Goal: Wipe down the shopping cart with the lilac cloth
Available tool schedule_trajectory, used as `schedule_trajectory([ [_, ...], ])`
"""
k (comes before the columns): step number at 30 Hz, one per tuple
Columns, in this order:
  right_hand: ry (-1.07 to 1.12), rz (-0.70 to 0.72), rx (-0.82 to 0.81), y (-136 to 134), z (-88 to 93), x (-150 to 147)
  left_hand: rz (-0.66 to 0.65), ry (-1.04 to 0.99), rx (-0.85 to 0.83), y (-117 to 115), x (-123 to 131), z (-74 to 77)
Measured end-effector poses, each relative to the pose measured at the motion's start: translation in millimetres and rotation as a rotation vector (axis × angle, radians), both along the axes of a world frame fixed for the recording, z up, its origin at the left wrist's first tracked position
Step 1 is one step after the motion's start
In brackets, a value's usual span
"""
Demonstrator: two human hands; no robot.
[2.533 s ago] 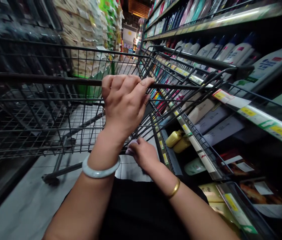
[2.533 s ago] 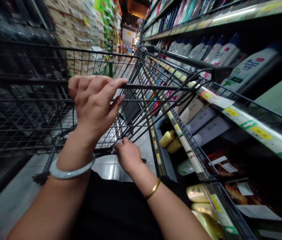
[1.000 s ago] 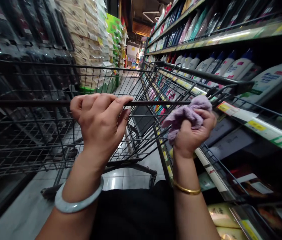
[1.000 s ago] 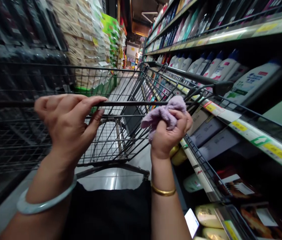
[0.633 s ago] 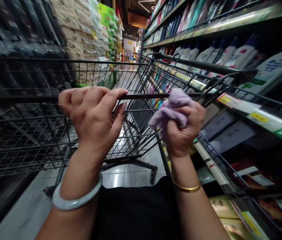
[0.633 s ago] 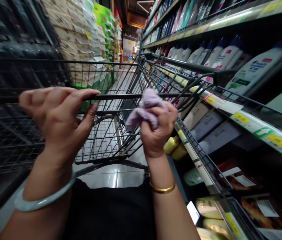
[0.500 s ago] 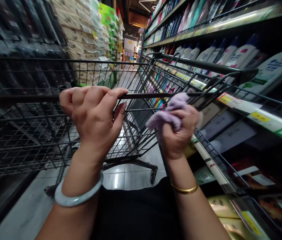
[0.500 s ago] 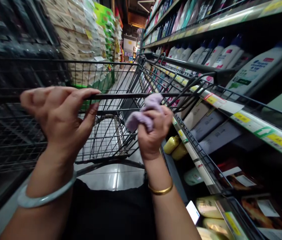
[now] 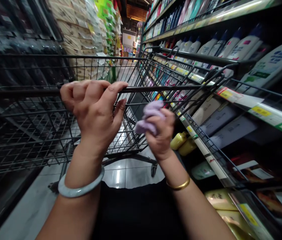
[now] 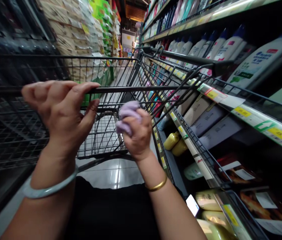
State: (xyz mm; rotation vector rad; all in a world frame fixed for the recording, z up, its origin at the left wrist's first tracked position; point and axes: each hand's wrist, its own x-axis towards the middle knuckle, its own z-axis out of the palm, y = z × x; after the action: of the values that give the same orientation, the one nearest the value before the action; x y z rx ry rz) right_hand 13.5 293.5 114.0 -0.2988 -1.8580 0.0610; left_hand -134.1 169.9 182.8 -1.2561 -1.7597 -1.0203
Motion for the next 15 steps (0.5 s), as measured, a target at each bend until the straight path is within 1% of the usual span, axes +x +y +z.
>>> schedule_trajectory([
  [2,-0.221,0.119,0.071,-9,-8.0,-9,0.005,0.003,-0.001,2,-1,-0.2],
  [3,-0.284,0.146,0.093,-8,-10.0,-10,-0.001,-0.003,-0.004,3,-1,-0.3],
  [4,-0.292,0.142,0.097,-5,-10.3,-8,-0.01,-0.012,-0.005,4,-1,-0.2],
  [6,-0.159,0.056,0.056,11,-7.1,4,-0.04,-0.038,-0.013,5,0,-0.1],
  [9,0.106,-0.126,-0.047,36,-1.9,21,-0.083,-0.051,-0.022,6,2,0.2],
  [11,0.137,-0.16,-0.105,40,-5.7,22,-0.096,-0.049,-0.024,7,2,0.0],
  [13,0.02,-0.1,-0.133,29,-16.3,13,-0.102,-0.057,-0.019,9,1,-0.4],
  [15,-0.159,-0.008,-0.123,13,-29.4,0,-0.124,-0.081,-0.015,11,-1,-0.8],
])
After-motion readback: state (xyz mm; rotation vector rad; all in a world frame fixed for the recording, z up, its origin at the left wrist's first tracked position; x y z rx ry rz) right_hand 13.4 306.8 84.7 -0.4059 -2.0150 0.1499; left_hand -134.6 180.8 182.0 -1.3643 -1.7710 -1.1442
